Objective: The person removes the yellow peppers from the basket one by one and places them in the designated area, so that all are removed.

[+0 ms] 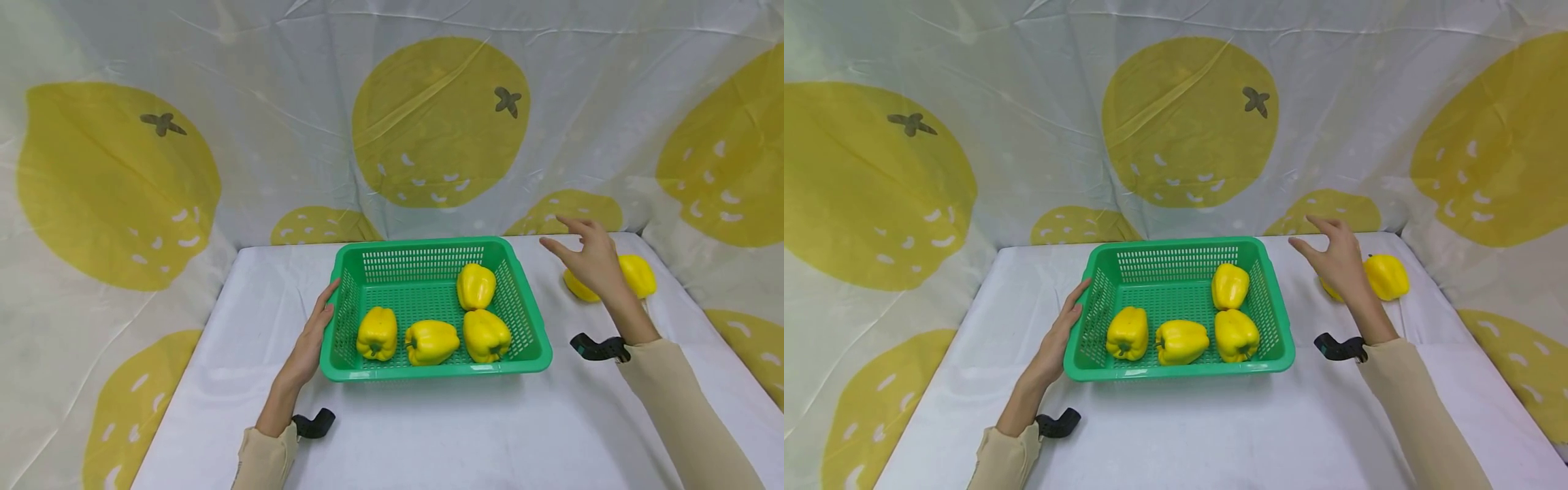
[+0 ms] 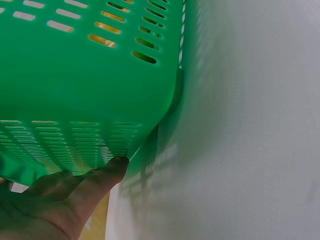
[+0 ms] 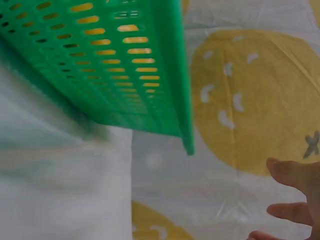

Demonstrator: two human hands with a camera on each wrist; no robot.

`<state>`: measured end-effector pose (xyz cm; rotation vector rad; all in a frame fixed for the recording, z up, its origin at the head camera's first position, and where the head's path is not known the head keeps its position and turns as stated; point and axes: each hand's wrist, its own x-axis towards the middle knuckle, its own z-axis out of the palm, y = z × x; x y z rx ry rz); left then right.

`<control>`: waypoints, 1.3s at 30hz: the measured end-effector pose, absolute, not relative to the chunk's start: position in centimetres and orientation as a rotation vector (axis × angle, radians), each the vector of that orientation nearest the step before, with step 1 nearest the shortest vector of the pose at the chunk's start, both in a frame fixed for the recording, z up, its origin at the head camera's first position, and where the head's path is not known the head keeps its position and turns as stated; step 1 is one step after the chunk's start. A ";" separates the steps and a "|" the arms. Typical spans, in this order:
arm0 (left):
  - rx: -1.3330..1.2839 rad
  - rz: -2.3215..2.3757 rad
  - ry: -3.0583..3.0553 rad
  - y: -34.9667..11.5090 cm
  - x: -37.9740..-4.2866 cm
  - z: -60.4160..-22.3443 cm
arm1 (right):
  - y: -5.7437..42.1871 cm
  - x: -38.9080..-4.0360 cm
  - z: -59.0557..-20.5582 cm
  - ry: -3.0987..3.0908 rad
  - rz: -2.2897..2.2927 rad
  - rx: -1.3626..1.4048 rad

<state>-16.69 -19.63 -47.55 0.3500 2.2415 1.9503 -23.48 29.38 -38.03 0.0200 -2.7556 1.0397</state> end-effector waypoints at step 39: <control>0.351 1.952 2.252 -19.5 -16.7 -47.6 | 17.0 -26.9 -36.5 -2.910 1.342 1.219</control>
